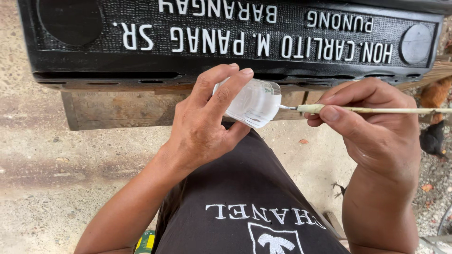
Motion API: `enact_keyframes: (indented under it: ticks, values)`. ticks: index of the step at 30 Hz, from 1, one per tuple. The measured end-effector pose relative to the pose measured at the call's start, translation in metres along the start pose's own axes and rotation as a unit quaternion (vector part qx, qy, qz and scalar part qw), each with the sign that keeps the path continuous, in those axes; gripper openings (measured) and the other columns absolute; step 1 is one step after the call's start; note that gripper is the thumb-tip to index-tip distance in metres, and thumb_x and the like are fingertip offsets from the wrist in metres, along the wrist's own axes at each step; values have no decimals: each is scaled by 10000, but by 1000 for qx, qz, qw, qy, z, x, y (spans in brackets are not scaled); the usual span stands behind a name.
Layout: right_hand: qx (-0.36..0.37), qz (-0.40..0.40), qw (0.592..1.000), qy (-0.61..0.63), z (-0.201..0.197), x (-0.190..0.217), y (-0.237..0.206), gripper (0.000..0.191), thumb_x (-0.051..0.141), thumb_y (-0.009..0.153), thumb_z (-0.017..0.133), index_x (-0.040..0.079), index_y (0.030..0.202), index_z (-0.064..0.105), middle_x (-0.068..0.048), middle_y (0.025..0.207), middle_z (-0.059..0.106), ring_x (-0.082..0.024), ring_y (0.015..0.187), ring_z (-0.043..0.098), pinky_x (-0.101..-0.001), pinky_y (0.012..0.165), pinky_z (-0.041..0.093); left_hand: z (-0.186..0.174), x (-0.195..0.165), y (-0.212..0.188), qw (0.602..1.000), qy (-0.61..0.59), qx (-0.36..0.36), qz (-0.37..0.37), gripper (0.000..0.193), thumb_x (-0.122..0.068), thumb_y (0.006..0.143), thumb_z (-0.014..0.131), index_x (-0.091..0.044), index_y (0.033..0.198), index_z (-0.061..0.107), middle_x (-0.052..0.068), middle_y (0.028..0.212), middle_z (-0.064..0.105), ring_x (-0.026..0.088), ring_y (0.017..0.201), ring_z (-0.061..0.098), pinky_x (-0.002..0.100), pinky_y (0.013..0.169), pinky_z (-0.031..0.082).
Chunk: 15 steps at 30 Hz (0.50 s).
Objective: The person paints white lettering on a carved black wooden signboard using a small brush, repeatedly dipping the brush into a jar of white paint and tracing the raised letters spelling a barangay captain's name, working letter by letter along the sign.
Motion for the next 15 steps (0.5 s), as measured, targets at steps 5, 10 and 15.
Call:
enact_keyframes:
  ticks: [5,10,15]
  values:
    - [41,-17,993,107,-5,-6,15,45,-47,1033,666,-83,1035,638,-237,961,702,-273,889,752,-365,825,647,-6,7,-4,1000,-23,-14,-13,719,-182,842,922,-151,1435,517,65,1400,533,246,1284,650,347,994,650]
    - [30,-85,991,103,-7,-19,69,46,-5,1037,673,-38,1062,655,-209,956,721,-224,861,754,-307,786,641,-7,32,-1,997,-42,-23,65,749,-303,829,908,-129,1441,513,103,1385,584,263,1273,654,369,1002,628]
    - [-20,-103,994,-28,7,-39,144,121,56,965,738,-17,1012,653,-178,929,724,-119,753,689,-202,664,550,1,55,3,993,-69,-9,94,700,-399,840,844,-148,1416,537,106,1338,622,256,1163,710,384,964,648]
Point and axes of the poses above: each hand's wrist, its own y-axis towards the middle knuckle, its own z-axis out of the palm, x = y × z, the point moved 4 cm from there along y, towards the middle knuckle
